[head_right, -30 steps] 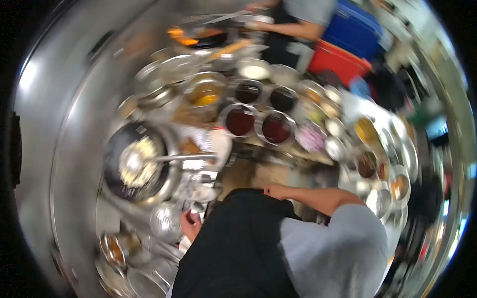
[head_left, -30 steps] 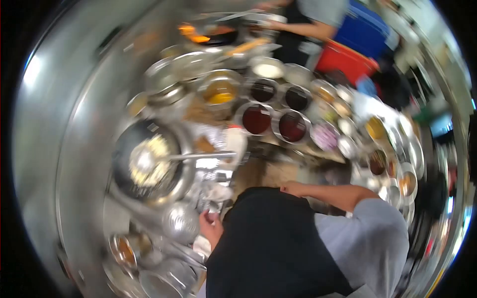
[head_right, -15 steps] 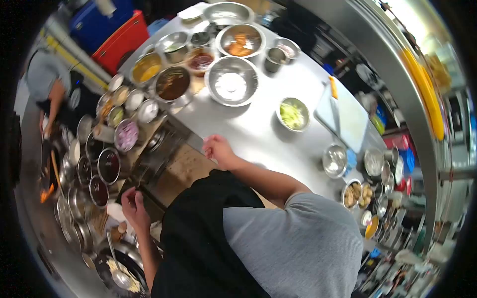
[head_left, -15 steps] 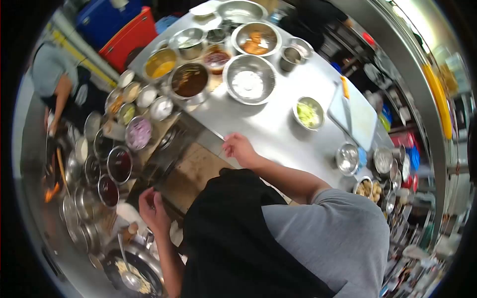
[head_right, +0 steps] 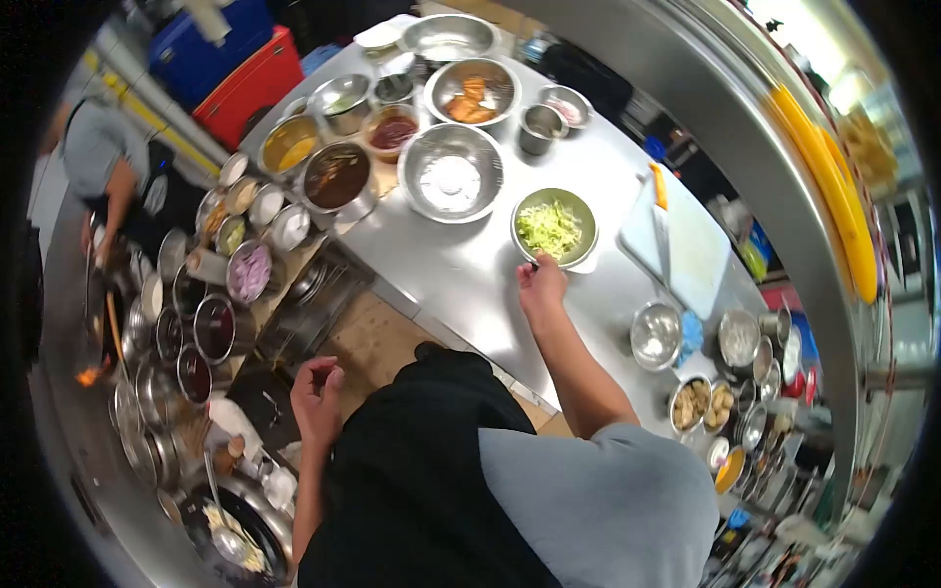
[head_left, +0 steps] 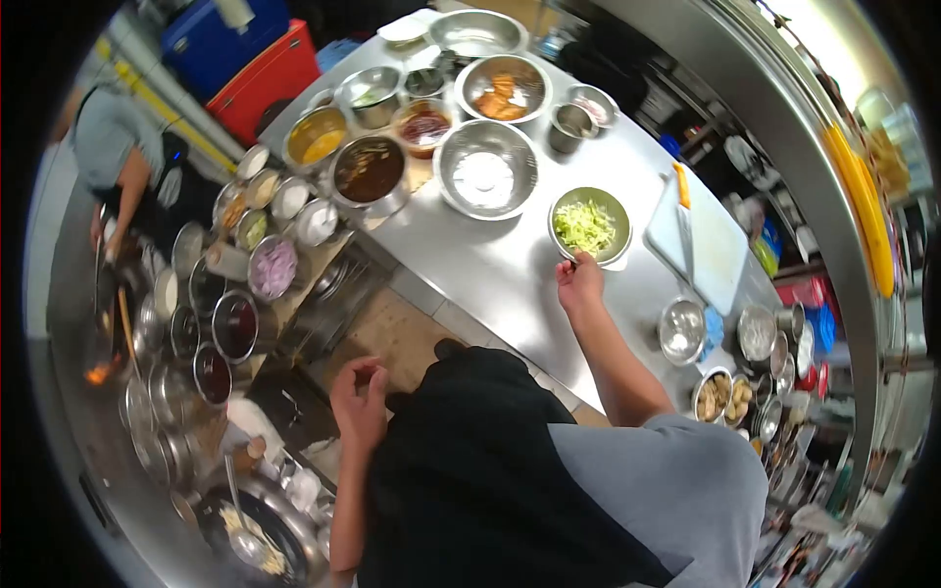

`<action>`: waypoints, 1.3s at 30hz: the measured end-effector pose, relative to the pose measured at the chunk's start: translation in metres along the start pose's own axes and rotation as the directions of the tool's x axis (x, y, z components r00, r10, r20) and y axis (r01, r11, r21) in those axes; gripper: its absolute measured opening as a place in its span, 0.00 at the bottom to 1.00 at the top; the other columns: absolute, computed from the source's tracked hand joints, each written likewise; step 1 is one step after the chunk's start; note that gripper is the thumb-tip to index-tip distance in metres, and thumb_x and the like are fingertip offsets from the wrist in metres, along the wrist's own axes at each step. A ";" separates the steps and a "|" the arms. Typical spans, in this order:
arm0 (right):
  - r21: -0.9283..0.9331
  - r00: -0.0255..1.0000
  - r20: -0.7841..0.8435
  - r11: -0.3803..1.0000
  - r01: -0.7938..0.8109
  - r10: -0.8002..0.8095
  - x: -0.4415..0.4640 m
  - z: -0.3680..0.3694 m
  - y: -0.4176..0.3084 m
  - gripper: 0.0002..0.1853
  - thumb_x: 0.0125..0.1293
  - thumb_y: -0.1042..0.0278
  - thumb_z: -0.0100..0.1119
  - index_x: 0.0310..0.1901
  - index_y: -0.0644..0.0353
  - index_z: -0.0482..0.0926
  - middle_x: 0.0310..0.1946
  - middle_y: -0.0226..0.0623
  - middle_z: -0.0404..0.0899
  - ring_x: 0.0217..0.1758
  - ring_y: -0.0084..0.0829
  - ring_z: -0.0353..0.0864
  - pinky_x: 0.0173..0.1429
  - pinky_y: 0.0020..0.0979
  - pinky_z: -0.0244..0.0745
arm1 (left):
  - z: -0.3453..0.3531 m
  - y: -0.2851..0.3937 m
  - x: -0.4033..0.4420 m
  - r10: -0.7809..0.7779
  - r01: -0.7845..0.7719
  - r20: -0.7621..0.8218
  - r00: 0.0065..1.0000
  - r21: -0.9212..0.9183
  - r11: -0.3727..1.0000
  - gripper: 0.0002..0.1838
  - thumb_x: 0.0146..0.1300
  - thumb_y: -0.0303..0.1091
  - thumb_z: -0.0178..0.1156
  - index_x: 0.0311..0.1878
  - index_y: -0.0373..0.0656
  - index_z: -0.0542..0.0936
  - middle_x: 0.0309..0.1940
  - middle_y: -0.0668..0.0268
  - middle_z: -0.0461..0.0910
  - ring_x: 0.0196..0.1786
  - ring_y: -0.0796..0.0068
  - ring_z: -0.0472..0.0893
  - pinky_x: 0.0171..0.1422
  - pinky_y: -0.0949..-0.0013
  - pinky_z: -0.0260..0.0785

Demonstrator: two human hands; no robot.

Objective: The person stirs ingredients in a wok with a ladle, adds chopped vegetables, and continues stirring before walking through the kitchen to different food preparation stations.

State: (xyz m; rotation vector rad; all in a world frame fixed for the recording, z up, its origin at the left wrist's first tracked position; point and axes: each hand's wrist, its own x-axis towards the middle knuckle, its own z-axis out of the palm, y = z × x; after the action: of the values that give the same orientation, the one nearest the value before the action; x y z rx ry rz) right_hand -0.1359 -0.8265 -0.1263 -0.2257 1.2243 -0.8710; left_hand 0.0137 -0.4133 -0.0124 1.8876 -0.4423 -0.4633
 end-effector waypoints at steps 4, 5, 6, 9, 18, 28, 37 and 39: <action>-0.277 0.881 0.472 0.955 0.110 0.036 -0.102 0.055 0.058 0.10 0.74 0.76 0.58 0.54 0.63 0.76 0.35 0.35 0.78 0.25 0.26 0.75 0.35 0.35 0.81 | -0.028 -0.029 -0.032 -0.137 0.098 -0.140 0.981 -0.251 0.963 0.11 0.78 0.28 0.63 0.58 0.36 0.83 0.44 0.68 0.85 0.45 0.79 0.84 0.56 0.71 0.77; -0.363 0.779 0.617 0.920 0.152 0.115 -0.132 0.068 0.077 0.10 0.73 0.76 0.60 0.53 0.64 0.77 0.36 0.36 0.80 0.25 0.26 0.75 0.34 0.34 0.80 | -0.038 -0.023 -0.039 -0.160 0.100 -0.183 0.970 -0.299 0.949 0.12 0.78 0.29 0.63 0.59 0.35 0.83 0.45 0.66 0.86 0.46 0.78 0.85 0.56 0.71 0.78; -0.410 0.736 0.649 0.903 0.126 0.192 -0.161 0.077 0.096 0.10 0.73 0.76 0.60 0.53 0.64 0.77 0.36 0.36 0.80 0.25 0.26 0.75 0.34 0.34 0.80 | -0.048 -0.012 -0.046 -0.200 0.107 -0.240 0.950 -0.352 0.930 0.14 0.79 0.31 0.63 0.60 0.35 0.83 0.46 0.65 0.87 0.46 0.78 0.85 0.56 0.70 0.79; -0.697 0.453 0.697 0.674 0.245 0.556 -0.252 0.094 0.154 0.07 0.73 0.78 0.61 0.50 0.68 0.79 0.35 0.37 0.83 0.23 0.25 0.76 0.29 0.34 0.79 | -0.086 -0.007 -0.075 -0.233 0.003 -0.363 0.902 -0.536 0.844 0.18 0.81 0.32 0.59 0.67 0.34 0.79 0.57 0.60 0.84 0.50 0.73 0.87 0.57 0.66 0.81; -0.757 -0.076 0.309 0.294 0.583 0.948 -0.471 0.087 0.298 0.08 0.75 0.75 0.60 0.50 0.71 0.79 0.33 0.37 0.83 0.21 0.25 0.77 0.29 0.32 0.80 | -0.223 -0.006 -0.246 -0.466 -0.210 -0.725 0.507 -0.628 0.749 0.10 0.75 0.30 0.65 0.53 0.40 0.75 0.46 0.65 0.83 0.40 0.77 0.85 0.42 0.69 0.86; -0.606 -0.488 0.014 0.396 0.690 0.873 -0.522 0.068 0.398 0.21 0.74 0.73 0.69 0.62 0.61 0.71 0.57 0.39 0.82 0.42 0.15 0.77 0.50 0.25 0.78 | -0.390 -0.121 -0.384 -0.114 0.300 -0.993 0.030 -0.100 0.949 0.08 0.70 0.28 0.69 0.43 0.39 0.78 0.55 0.60 0.84 0.39 0.67 0.88 0.42 0.62 0.82; -0.075 0.039 0.604 0.008 0.997 0.796 -0.314 0.048 0.349 0.15 0.67 0.69 0.74 0.51 0.60 0.81 0.43 0.38 0.87 0.36 0.27 0.84 0.45 0.31 0.81 | -0.473 -0.248 -0.386 0.248 0.967 -0.969 -0.008 0.056 0.248 0.07 0.68 0.28 0.59 0.48 0.44 0.80 0.75 0.55 0.73 0.50 0.41 0.86 0.52 0.44 0.80; -0.084 0.079 0.672 -0.030 0.996 0.736 -0.251 0.038 0.330 0.14 0.67 0.68 0.74 0.50 0.61 0.81 0.42 0.39 0.87 0.37 0.29 0.85 0.45 0.33 0.81 | -0.478 -0.246 -0.386 0.287 0.971 -0.957 -0.032 0.038 0.237 0.08 0.70 0.30 0.59 0.50 0.44 0.80 0.75 0.53 0.73 0.49 0.39 0.86 0.54 0.43 0.79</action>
State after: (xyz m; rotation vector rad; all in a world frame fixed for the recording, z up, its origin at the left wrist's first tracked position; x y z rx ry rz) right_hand 0.0309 -0.4446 -0.1245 -2.2852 -0.1596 0.4142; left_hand -0.0506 0.2448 -0.0419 2.8200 1.4542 1.0113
